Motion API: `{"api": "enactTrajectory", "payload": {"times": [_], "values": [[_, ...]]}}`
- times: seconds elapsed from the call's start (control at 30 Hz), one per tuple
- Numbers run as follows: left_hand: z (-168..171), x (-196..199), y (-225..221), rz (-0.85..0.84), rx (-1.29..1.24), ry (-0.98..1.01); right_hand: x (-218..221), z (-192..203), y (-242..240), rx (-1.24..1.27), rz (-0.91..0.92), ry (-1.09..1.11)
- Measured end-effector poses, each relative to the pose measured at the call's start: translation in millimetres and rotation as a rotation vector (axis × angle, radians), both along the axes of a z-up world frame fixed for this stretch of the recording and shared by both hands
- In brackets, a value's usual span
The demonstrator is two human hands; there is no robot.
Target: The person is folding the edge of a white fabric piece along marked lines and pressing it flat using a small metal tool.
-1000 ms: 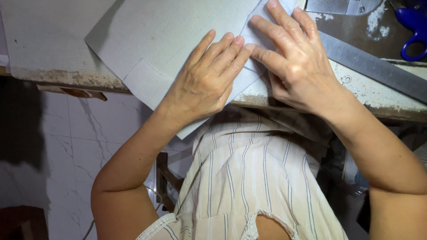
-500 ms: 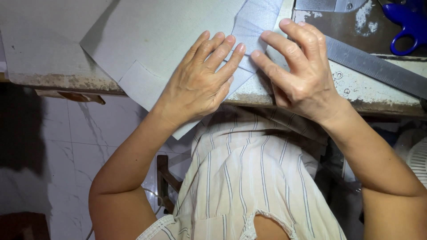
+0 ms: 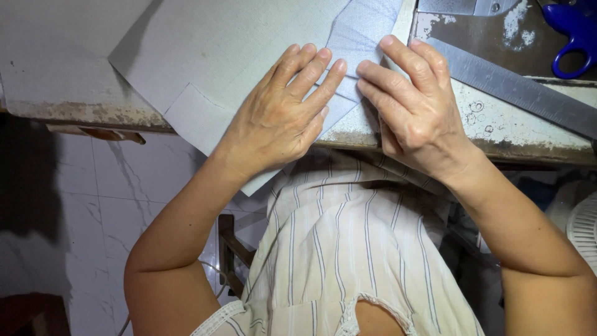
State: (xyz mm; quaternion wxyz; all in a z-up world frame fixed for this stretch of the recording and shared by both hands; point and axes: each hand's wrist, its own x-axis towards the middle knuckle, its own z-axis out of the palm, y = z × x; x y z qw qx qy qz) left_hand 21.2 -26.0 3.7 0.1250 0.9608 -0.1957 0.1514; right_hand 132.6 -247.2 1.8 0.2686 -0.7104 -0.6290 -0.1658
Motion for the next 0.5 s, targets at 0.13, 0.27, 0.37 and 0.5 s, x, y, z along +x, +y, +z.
{"api": "enactTrajectory", "payload": {"times": [0.13, 0.27, 0.37, 0.5], "values": [[0.5, -0.1, -0.8, 0.005, 0.009, 0.010, 1.1, -3.8, -0.1, 0.015, -0.003, 0.097], [-0.2, -1.1, -2.1, 0.006, -0.001, -0.017, -2.9, -0.1, -3.3, 0.001, -0.016, 0.106], [-0.5, -1.7, -2.2, 0.007, -0.013, -0.003, -3.9, 1.7, -4.7, 0.019, 0.007, 0.157], [-2.5, -2.3, -1.7, 0.008, -0.012, -0.014, -4.9, 4.0, -3.3, 0.002, -0.012, 0.087]]}}
